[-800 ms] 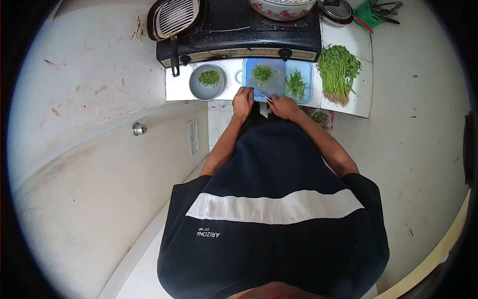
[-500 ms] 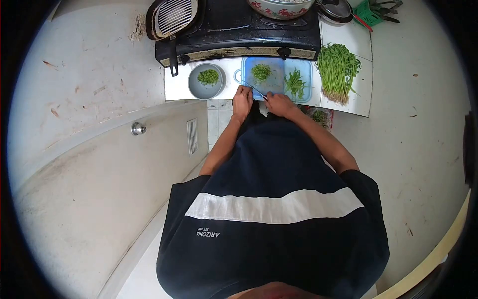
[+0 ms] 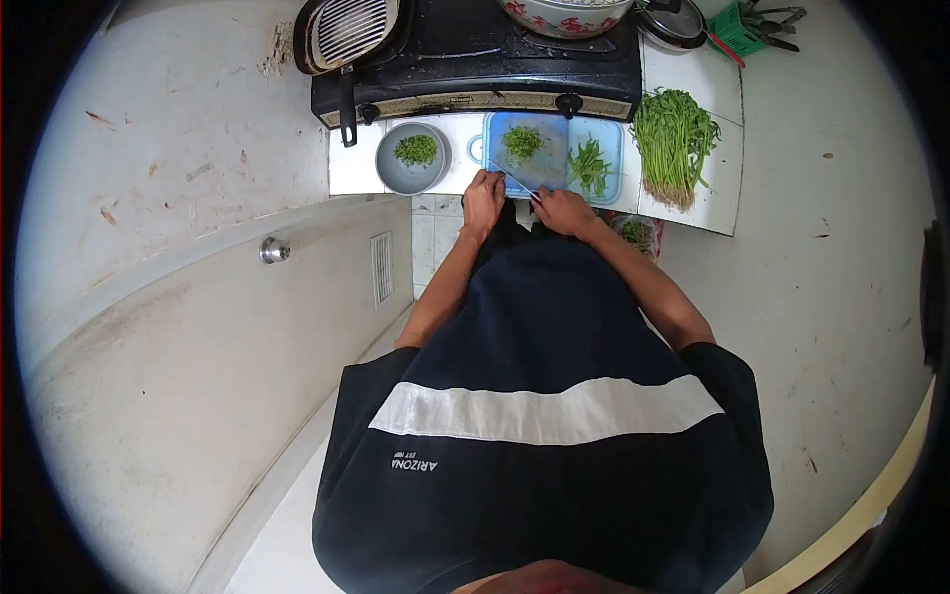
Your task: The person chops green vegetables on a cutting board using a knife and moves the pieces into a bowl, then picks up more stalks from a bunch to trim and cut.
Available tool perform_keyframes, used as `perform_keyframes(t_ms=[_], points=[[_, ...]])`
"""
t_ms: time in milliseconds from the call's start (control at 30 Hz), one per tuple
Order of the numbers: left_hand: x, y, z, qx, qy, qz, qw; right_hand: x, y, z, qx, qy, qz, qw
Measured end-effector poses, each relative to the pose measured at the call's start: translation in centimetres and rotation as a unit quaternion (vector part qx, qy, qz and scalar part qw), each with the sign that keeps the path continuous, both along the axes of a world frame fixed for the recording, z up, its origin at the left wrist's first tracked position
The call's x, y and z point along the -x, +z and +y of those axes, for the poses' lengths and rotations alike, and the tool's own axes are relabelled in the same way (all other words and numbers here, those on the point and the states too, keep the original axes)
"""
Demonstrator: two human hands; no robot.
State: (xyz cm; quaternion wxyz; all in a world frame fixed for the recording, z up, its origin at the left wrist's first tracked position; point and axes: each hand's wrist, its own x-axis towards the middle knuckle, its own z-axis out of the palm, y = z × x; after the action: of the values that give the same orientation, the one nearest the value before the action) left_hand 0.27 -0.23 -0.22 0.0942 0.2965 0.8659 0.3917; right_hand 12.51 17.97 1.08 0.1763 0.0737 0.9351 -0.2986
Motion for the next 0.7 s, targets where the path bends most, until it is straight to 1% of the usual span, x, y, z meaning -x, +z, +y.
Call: perform_keyframes(t_ms=[100,167,300,367,467,600,700], points=[[0.0,-0.2,0.0,0.011,0.003,0.000,1.000,-0.1,0.0,-0.1,0.001,0.014,-0.025,1.000],[-0.1,-0.2,0.0,0.015,0.003,0.003,1.000,-0.2,-0.6,-0.4,0.005,0.008,0.012,1.000],[-0.2,-0.1,0.1,0.002,0.004,0.018,1.000,1.0,-1.2,-0.9,-0.001,0.008,0.036,0.999],[-0.3,0.2,0.0,-0.007,0.007,0.017,1.000,1.3,-0.6,-0.9,-0.009,0.007,-0.001,1.000],[-0.4,-0.2,-0.2,-0.010,0.011,0.012,1.000,0.4,0.3,-0.5,-0.002,0.003,-0.002,1.000],[-0.5,-0.3,-0.1,-0.015,0.012,0.013,1.000,0.3,-0.9,-0.6,0.014,-0.007,0.003,1.000],[-0.3,-0.3,-0.3,-0.012,0.015,0.009,1.000,1.0,-1.6,-0.9,0.003,-0.002,0.039,0.999]])
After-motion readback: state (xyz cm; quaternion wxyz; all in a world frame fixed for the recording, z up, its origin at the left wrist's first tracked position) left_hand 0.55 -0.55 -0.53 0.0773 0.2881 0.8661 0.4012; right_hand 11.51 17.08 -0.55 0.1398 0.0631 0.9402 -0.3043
